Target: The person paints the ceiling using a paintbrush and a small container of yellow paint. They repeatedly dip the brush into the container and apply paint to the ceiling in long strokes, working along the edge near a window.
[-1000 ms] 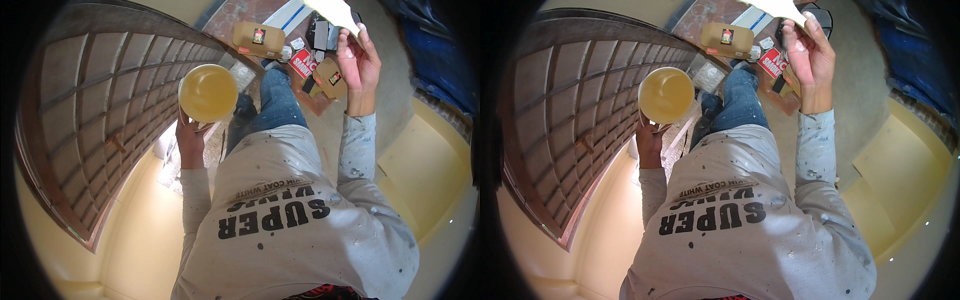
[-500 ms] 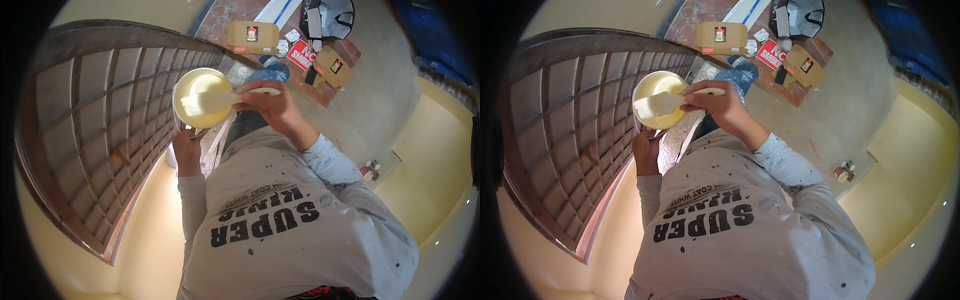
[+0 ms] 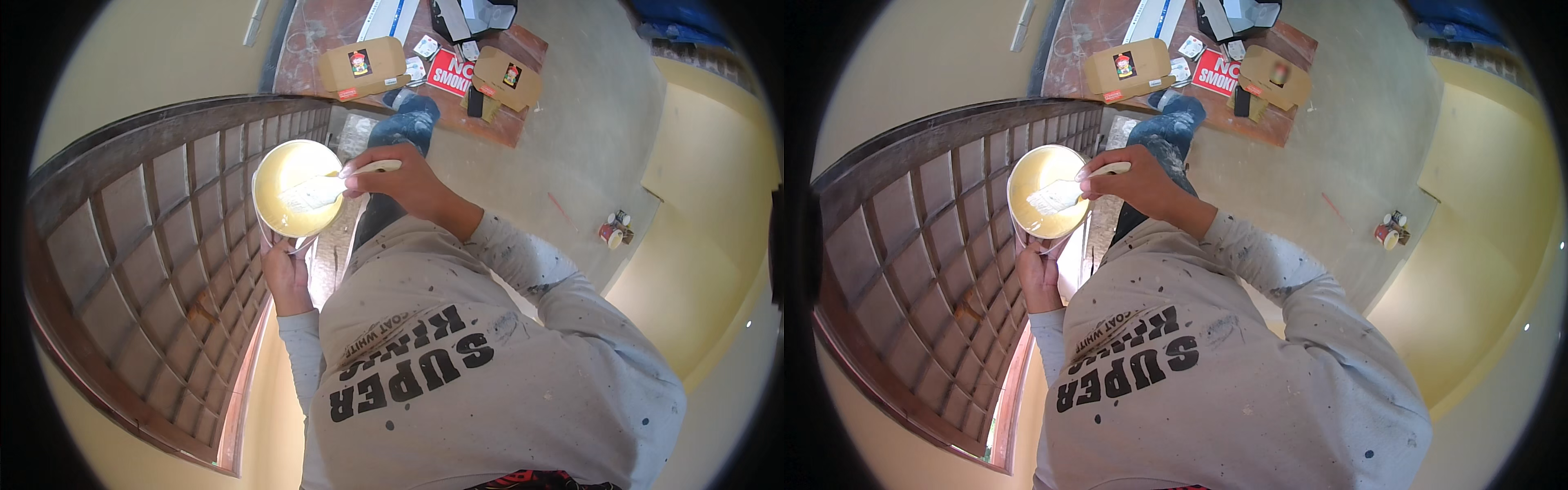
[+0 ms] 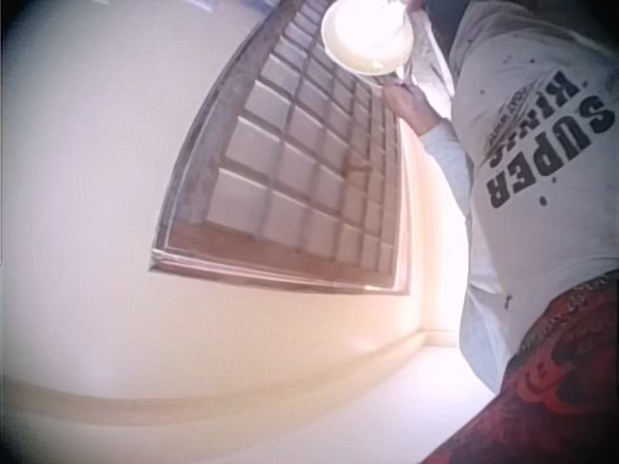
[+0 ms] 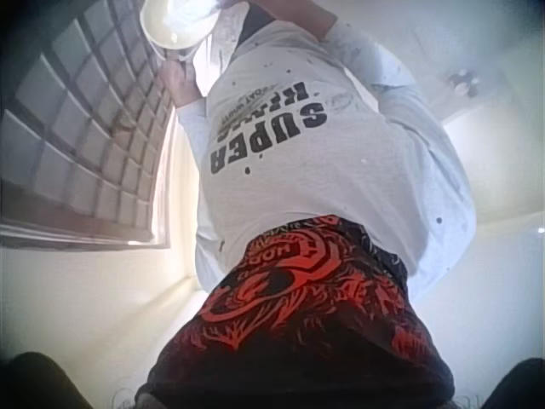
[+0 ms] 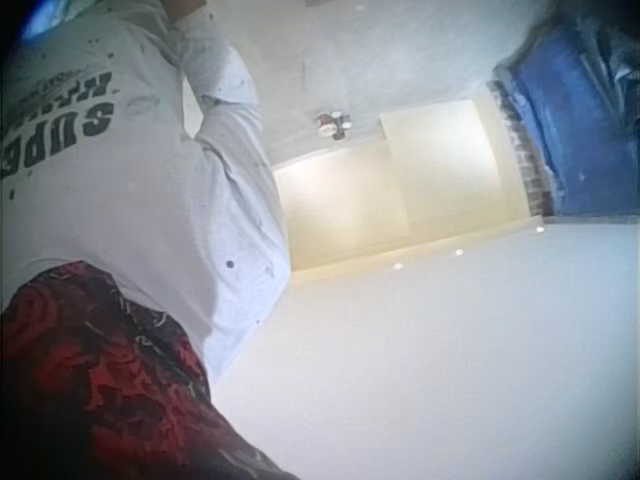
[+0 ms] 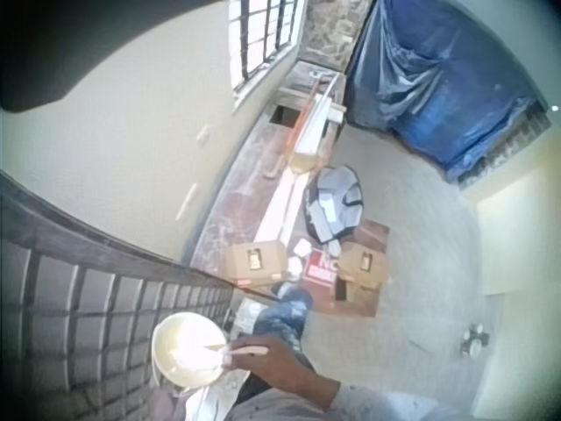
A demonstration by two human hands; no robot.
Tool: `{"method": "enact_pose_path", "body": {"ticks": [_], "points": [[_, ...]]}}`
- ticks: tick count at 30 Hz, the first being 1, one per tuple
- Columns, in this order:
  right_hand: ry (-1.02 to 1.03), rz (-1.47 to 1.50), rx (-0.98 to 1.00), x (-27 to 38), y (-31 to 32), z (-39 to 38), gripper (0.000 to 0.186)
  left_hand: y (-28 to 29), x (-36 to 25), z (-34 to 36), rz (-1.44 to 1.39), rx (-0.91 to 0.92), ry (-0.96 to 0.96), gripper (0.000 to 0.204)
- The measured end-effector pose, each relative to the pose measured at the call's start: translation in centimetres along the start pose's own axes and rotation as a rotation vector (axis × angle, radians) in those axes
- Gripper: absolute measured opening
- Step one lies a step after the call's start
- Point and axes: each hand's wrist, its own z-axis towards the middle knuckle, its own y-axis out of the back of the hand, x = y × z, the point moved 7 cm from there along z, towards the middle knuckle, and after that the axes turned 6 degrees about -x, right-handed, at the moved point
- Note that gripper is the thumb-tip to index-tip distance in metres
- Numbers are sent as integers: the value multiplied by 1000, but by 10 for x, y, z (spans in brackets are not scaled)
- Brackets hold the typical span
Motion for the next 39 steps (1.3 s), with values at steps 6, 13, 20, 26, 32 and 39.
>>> {"method": "enact_pose_path", "body": {"ticks": [6,13,20,26,32,39], "points": [[53,-125,-18,-2,3,-1,27,-7,2,3,-13,40,35,98],[228,-449,-45,3,2,-4,26,-11,3,2,31,17,48,97],[381,-636,-84,-1,-1,-2,23,-18,5,6,87,29,49,101],[389,-611,-93,2,4,-1,24,-26,7,12,120,22,64,104],[527,-628,-105,8,10,-3,21,-42,2,14,187,46,68,103],[828,-958,-39,15,0,-1,15,-63,-9,6,167,92,22,99]]}}
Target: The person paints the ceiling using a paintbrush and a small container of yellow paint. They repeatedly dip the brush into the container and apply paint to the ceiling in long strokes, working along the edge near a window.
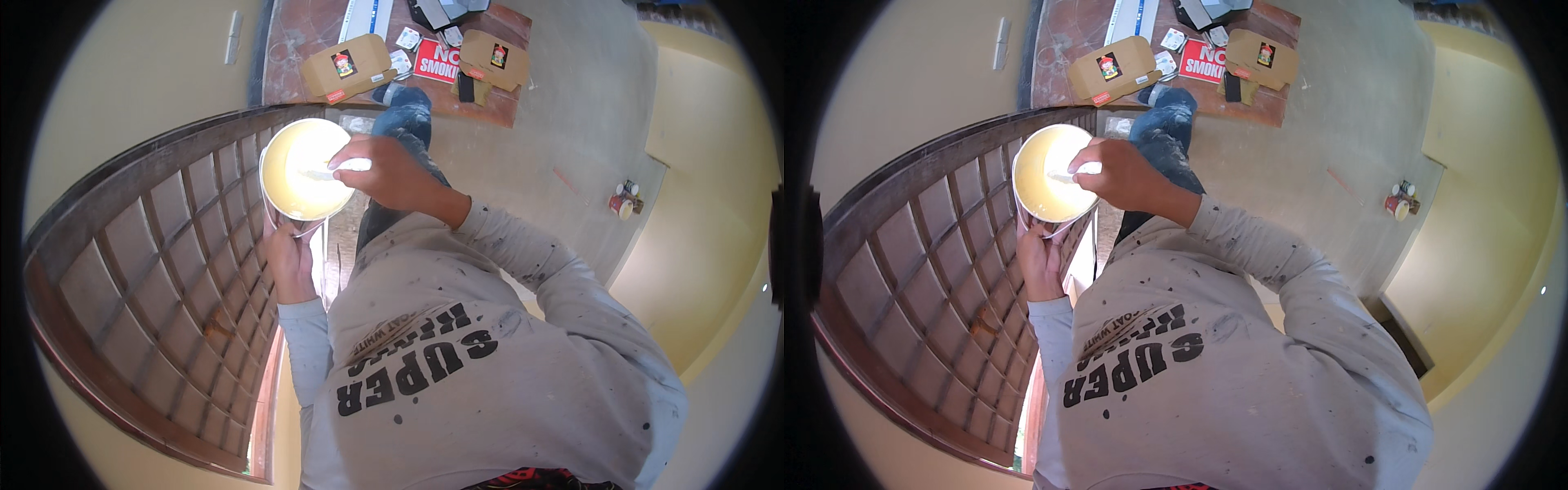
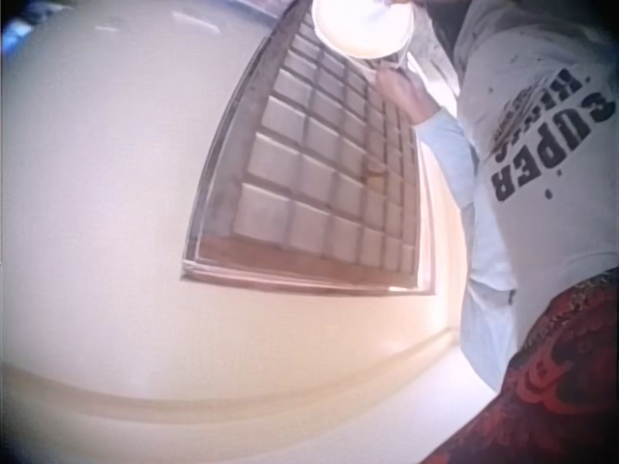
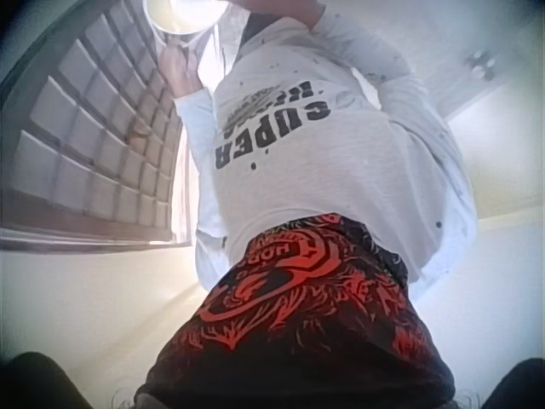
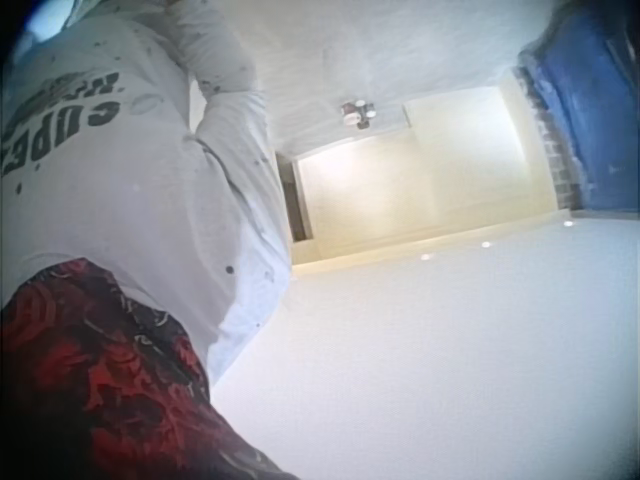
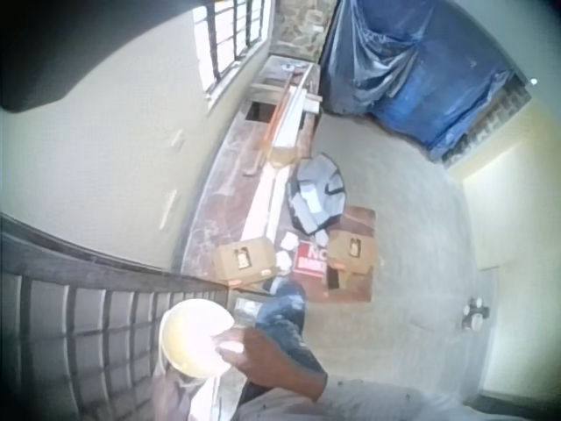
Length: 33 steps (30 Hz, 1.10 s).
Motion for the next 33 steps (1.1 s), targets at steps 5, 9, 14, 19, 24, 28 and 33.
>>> {"method": "enact_pose_path", "body": {"ticks": [5,9,14,19,24,28,33], "points": [[282,-142,23,21,5,20,13,0,7,3,-132,79,-49,91],[-309,66,117,31,15,54,21,-16,-11,-12,-215,108,-108,74],[-161,-211,225,63,12,88,26,-24,-35,-33,-198,57,-219,80],[-50,-319,440,65,-32,114,24,-21,-41,-45,-368,93,-217,79],[103,-450,639,38,-87,121,22,-20,-46,-50,-478,-65,-188,76],[255,-479,611,32,-112,119,22,-21,-51,-52,-505,-77,-193,78],[191,-327,498,43,-112,118,22,-15,-44,-55,-455,-70,-212,80]]}}
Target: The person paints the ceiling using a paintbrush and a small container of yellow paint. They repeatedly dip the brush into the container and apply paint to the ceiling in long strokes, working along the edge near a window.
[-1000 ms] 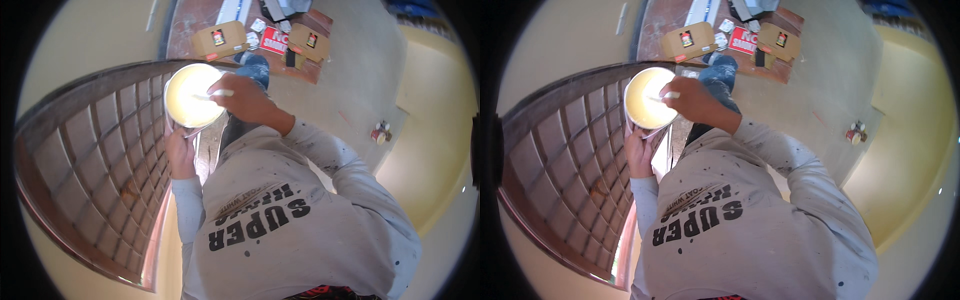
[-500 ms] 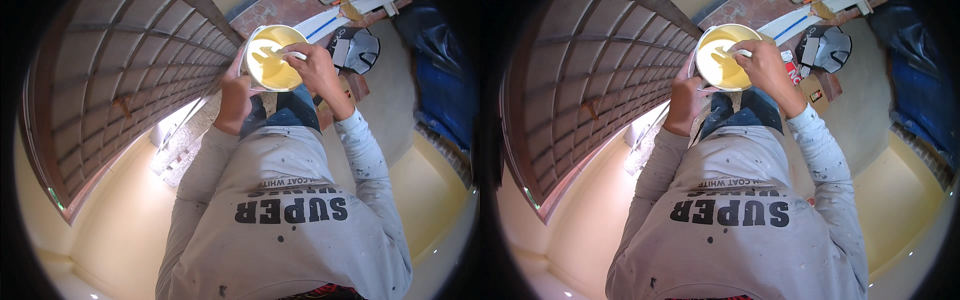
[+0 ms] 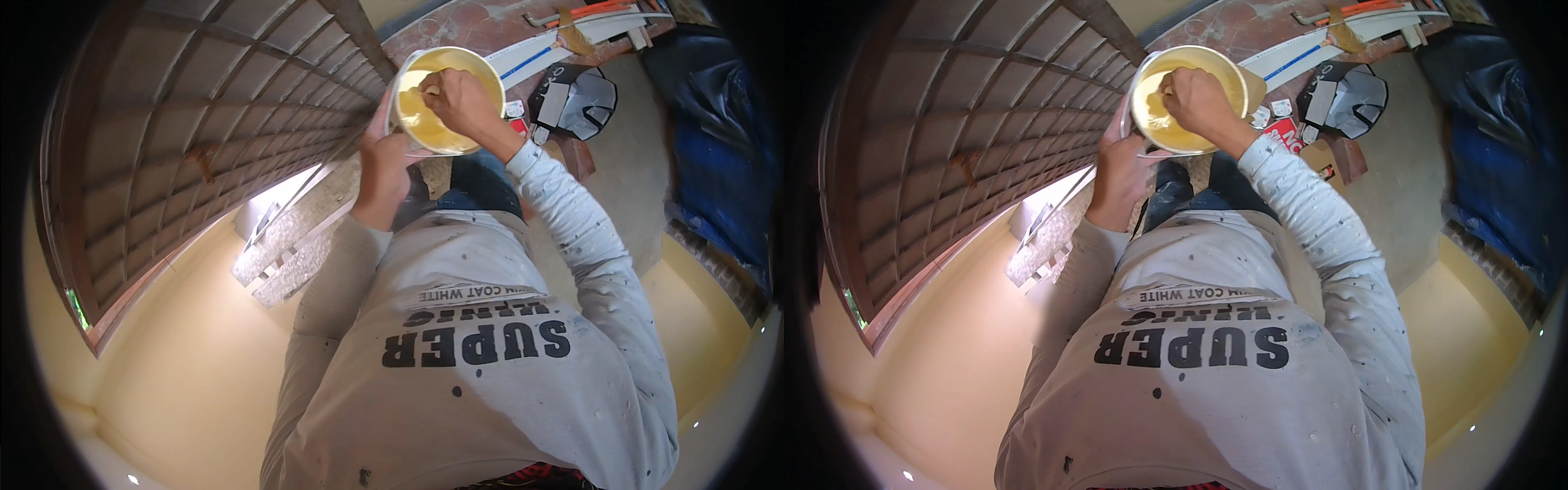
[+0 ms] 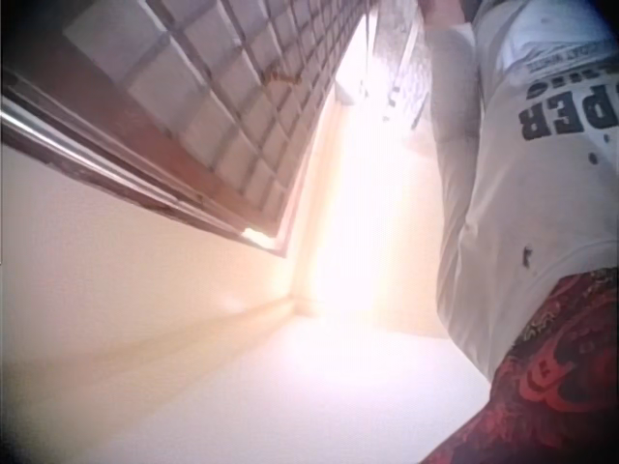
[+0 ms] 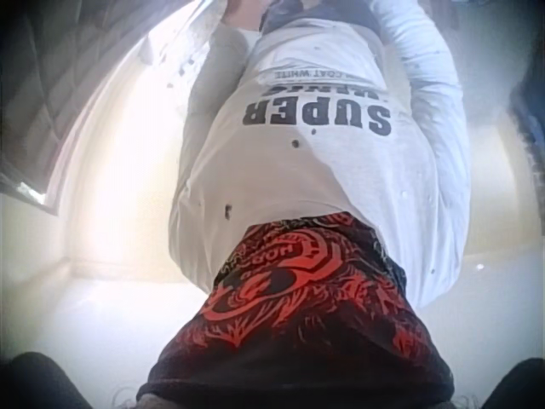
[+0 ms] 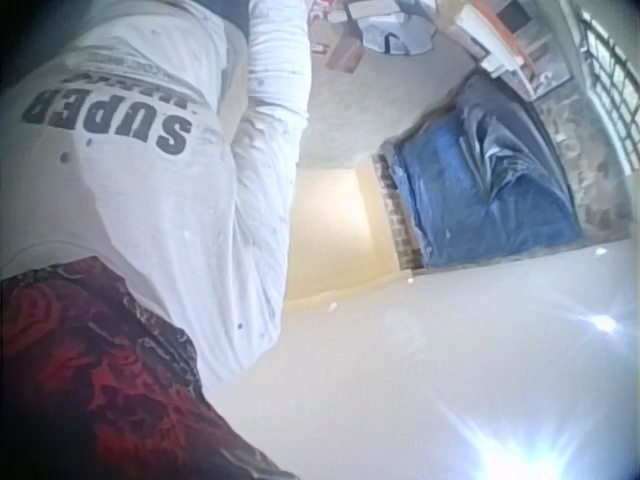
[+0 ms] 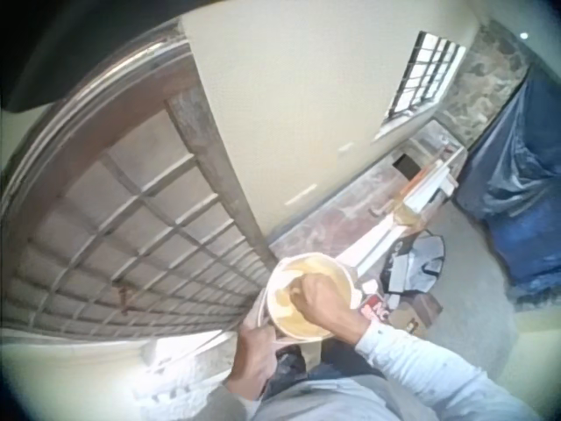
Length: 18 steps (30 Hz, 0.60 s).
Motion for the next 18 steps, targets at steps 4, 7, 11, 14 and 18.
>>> {"method": "enact_pose_path", "body": {"ticks": [4,7,11,14,18], "points": [[-455,479,-17,24,13,-26,23,33,14,10,12,-31,-43,67],[-536,583,-82,40,13,-46,23,54,11,7,115,-121,16,67],[-693,937,-73,41,18,-62,21,69,5,-1,163,-91,-32,77],[-731,1006,-113,16,14,-75,21,88,6,-3,179,-150,-10,80],[-845,805,-77,-15,21,-97,20,119,15,1,107,-182,42,91]]}}
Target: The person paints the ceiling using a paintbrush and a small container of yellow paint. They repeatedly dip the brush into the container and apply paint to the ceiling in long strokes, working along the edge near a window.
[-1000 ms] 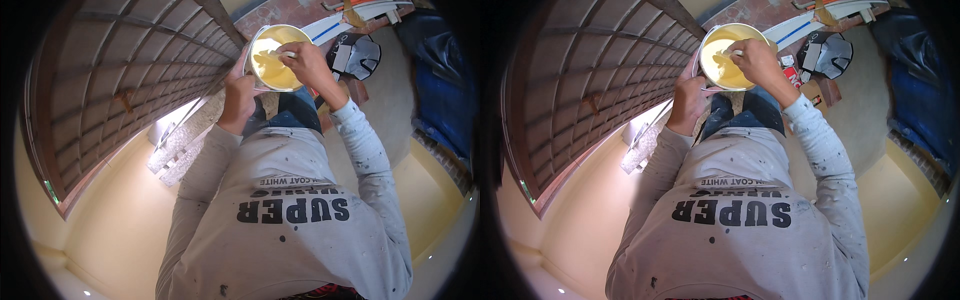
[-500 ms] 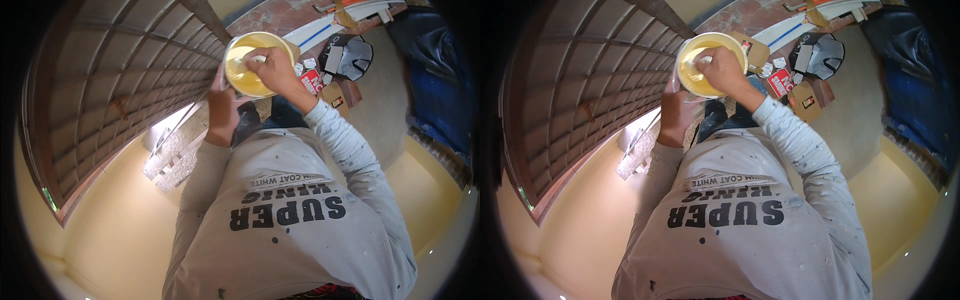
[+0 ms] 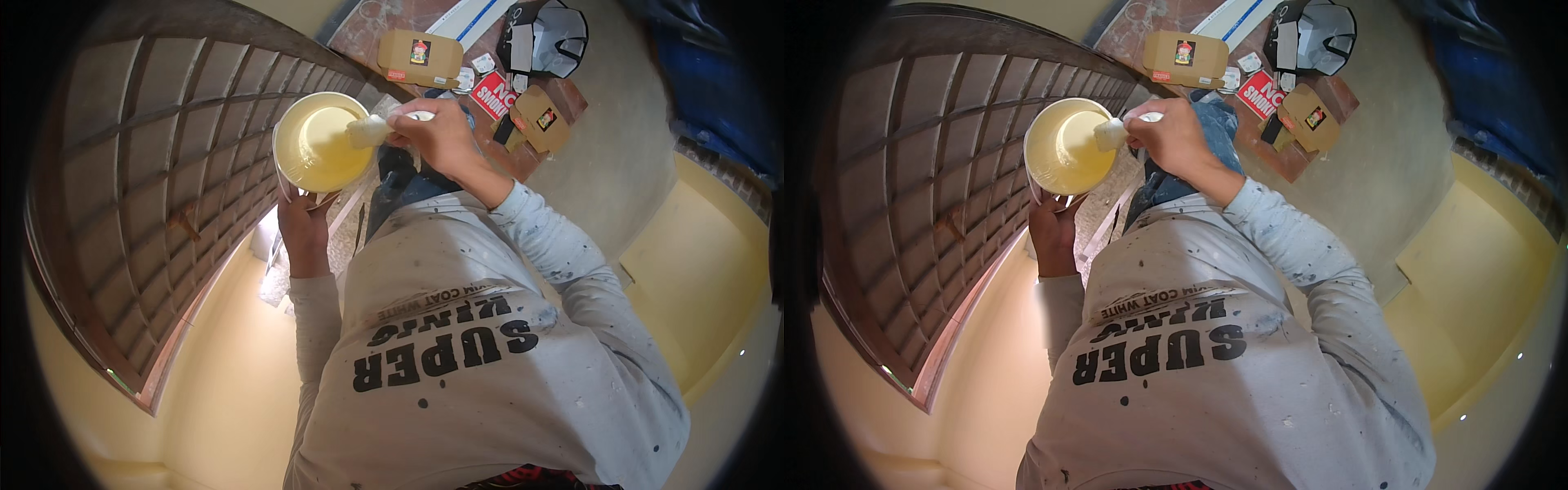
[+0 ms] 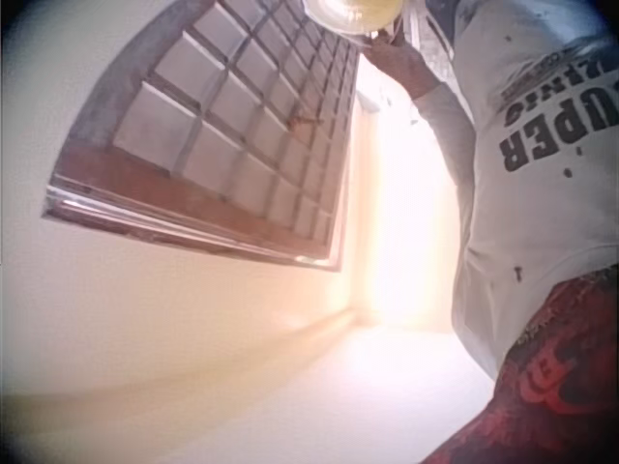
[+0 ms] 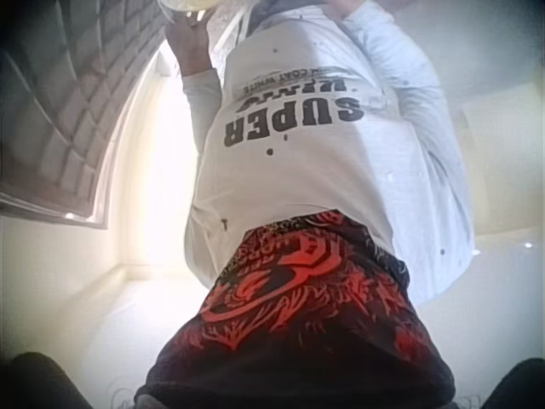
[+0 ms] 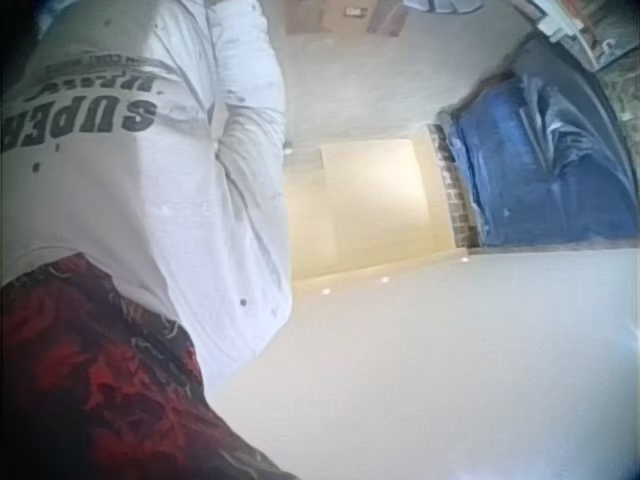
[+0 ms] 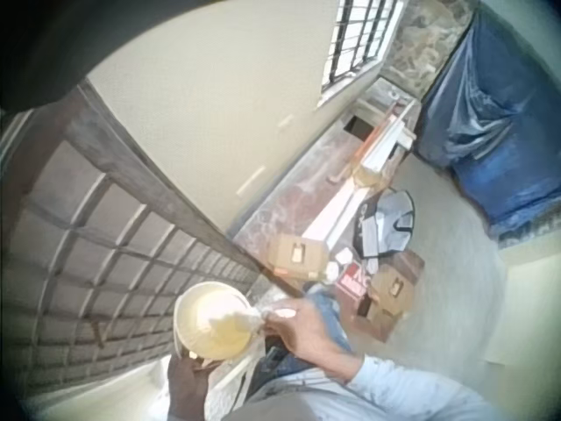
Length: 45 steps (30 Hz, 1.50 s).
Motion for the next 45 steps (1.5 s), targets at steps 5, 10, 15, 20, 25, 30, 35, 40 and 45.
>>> {"method": "enact_pose_path", "body": {"ticks": [5,10,15,20,25,30,35,40,45], "points": [[535,-147,110,16,-4,-24,16,15,10,5,-26,-36,16,92],[906,-432,346,0,-54,-43,21,23,10,15,-51,10,48,92],[914,-480,408,11,-43,-56,17,20,5,14,-17,-15,16,85],[620,-250,270,37,-21,-51,16,30,11,16,-48,-88,49,87],[126,240,102,-11,-32,-10,23,34,5,18,-42,-77,48,91],[-93,434,-9,-51,-25,2,27,42,7,13,-41,-55,9,98],[-43,399,43,-26,-26,-12,25,40,5,10,-73,-83,27,101],[-30,299,96,-23,-39,1,25,37,-3,4,-96,-103,24,98],[59,245,115,-5,-20,2,23,56,-3,3,-258,-163,13,89]]}}
